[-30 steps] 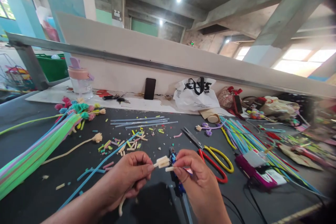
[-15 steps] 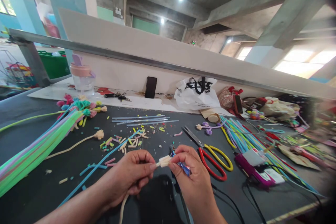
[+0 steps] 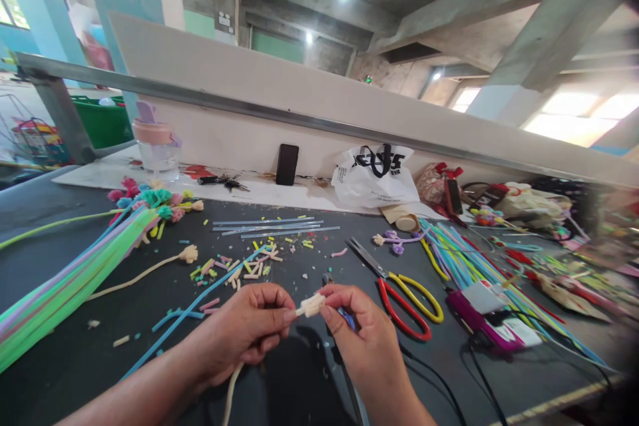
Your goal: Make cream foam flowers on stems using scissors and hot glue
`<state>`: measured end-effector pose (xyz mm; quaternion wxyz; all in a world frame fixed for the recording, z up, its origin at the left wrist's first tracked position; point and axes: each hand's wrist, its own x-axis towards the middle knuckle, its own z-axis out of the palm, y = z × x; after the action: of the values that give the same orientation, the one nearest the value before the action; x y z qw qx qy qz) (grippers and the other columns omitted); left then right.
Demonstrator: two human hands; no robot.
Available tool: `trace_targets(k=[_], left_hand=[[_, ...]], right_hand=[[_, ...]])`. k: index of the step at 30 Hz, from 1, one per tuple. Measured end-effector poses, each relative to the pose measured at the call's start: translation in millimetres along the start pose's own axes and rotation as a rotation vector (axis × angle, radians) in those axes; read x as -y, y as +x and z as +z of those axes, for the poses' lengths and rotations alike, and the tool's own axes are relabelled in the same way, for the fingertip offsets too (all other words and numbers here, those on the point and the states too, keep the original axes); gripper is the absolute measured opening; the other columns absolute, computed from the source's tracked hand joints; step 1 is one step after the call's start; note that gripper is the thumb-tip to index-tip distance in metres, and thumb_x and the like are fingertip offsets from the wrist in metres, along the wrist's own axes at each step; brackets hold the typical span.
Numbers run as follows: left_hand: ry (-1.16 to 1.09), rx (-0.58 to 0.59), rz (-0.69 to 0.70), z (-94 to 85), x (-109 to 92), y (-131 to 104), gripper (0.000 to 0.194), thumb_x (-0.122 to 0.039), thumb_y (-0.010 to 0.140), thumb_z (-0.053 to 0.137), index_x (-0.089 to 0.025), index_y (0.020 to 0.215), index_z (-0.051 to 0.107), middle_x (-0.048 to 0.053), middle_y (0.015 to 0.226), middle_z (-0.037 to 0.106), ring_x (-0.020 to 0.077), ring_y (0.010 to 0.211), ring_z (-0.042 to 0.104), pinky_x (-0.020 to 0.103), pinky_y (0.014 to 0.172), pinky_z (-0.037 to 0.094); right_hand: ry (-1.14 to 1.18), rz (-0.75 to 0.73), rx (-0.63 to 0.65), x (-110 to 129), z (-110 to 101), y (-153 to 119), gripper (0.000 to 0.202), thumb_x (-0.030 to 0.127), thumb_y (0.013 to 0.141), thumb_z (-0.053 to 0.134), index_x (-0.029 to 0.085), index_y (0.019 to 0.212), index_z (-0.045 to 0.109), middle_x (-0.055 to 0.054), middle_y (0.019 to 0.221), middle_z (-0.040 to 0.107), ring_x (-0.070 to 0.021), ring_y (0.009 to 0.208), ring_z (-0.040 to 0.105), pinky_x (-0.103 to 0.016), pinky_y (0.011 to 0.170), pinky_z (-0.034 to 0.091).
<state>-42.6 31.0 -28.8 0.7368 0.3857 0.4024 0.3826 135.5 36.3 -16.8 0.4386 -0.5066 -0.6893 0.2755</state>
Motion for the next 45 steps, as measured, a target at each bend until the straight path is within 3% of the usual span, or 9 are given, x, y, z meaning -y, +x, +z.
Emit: trace_targets(k=[7,18,23,30,34,45], left_hand=[[0.017,0.017,0.007,-2.4,0,1,0.022,-0.033,0.069,0.067,-0.015,0.072,0.054,-0.005,0.053,0.049,0.0007,0.036,0.028,0.014,0.032,0.011],[0.055,0.009,-0.02,-1.0,0,0,0.026,-0.037,0.068,0.066,-0.016,0.074,0.051,-0.006,0.055,0.048,0.0014,0.037,0.029,0.013,0.032,0.011],[0.237,-0.039,-0.004,-0.8,2,4,0.028,-0.042,0.069,0.063,-0.018,0.074,0.05,-0.01,0.045,0.04,0.0023,0.035,0.026,0.014,0.032,0.014],[0.418,-0.143,0.037,3.5,2,5,0.033,-0.048,0.067,0.061,-0.018,0.066,0.048,-0.011,0.04,0.035,0.0029,0.032,0.025,0.014,0.031,0.016],[0.447,-0.166,0.045,4.9,0,4,0.028,-0.043,0.068,0.06,-0.018,0.066,0.048,-0.011,0.04,0.038,0.0029,0.032,0.026,0.014,0.032,0.017],[0.322,-0.123,0.036,0.2,-1,7,0.032,-0.046,0.066,0.061,-0.019,0.066,0.045,-0.012,0.035,0.033,0.0032,0.031,0.022,0.016,0.032,0.013]], right_hand=[[-0.023,-0.032,0.001,-3,1,-1,0.01,0.026,0.076,0.056,0.019,0.069,0.057,-0.007,0.085,0.067,-0.0199,0.078,0.063,-0.03,0.071,0.046],[-0.166,-0.236,-0.082,-3,5,-3,0.009,0.02,0.077,0.053,0.019,0.069,0.056,-0.004,0.079,0.066,-0.0157,0.072,0.064,-0.025,0.066,0.048],[-0.176,-0.279,-0.096,-2,6,-6,0.008,0.019,0.077,0.053,0.019,0.069,0.056,-0.004,0.078,0.066,-0.015,0.07,0.064,-0.025,0.065,0.048],[-0.162,-0.29,-0.068,-3,8,-10,0.007,0.018,0.078,0.054,0.019,0.071,0.055,-0.004,0.081,0.065,-0.0148,0.072,0.063,-0.025,0.065,0.049],[-0.137,-0.283,-0.048,-4,8,-11,0.007,0.018,0.078,0.054,0.019,0.071,0.055,-0.004,0.08,0.064,-0.0146,0.072,0.062,-0.025,0.067,0.048],[0.213,-0.078,0.045,-6,1,-10,0.019,0.032,0.091,0.042,0.021,0.097,0.055,-0.004,0.089,0.063,-0.0142,0.082,0.06,-0.023,0.075,0.047]])
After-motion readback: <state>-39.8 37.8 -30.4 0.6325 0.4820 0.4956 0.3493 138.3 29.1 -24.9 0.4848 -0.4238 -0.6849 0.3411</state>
